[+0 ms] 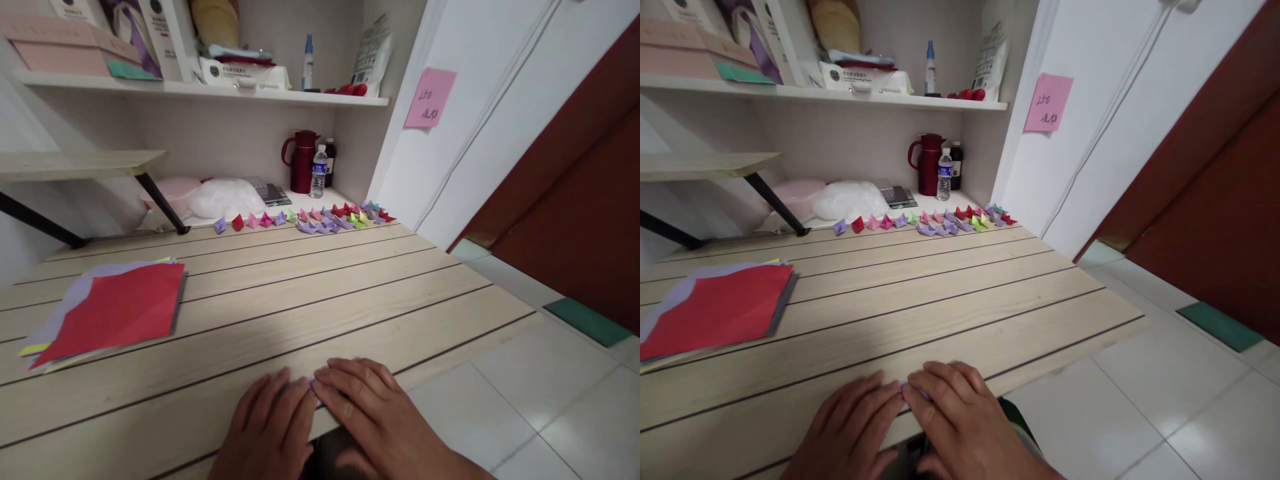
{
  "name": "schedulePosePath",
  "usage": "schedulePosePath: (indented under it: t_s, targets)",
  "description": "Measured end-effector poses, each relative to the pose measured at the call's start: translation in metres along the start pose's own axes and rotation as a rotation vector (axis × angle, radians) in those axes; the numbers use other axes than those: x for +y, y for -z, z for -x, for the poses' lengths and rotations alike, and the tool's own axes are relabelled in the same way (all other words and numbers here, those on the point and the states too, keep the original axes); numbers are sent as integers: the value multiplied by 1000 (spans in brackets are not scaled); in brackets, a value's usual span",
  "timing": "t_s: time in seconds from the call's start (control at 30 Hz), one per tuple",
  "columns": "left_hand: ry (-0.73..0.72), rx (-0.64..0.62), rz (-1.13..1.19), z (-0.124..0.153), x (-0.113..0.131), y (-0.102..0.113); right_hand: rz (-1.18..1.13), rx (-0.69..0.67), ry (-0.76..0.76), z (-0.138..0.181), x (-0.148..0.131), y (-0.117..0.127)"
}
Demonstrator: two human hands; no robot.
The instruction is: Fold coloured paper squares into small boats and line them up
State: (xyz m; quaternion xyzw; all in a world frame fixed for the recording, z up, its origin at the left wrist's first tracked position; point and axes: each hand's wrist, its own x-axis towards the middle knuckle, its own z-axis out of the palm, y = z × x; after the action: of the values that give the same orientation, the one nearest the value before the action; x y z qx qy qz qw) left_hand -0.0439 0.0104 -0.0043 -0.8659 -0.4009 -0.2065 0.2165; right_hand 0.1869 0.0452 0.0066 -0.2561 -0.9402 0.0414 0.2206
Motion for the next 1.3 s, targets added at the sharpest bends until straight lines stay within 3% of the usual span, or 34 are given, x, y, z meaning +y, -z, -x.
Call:
schedulePosePath:
  t_s: [0.2,0.4,0.57,0.73,0.9,1.03,1.17,1.23,1.3]
  targets:
    - [237,145,189,18,26,-4,-170,142,-113,16,-10,-7]
    - [58,13,124,16,14,6,-384,217,-168,13,-11,0]
    - [236,58,250,11,14,10,-363,160,-191,9,-12,7]
    - [285,56,411,3,0,20,-356,114,-246,7,-11,12]
    - [219,164,370,-3,-3,26,-458,214,-330,1,-11,11]
    - [329,285,377,-11,9,27,-547,304,-316,-11,-17,15]
    - [315,277,394,-19,4,28,-568,344,-282,-22,-23,23]
    - [284,248,412,-22,-1,29,-642,324,-360,-27,-25,26]
    - [345,248,476,-27,-3,30,-774,285,-484,-31,-25,29]
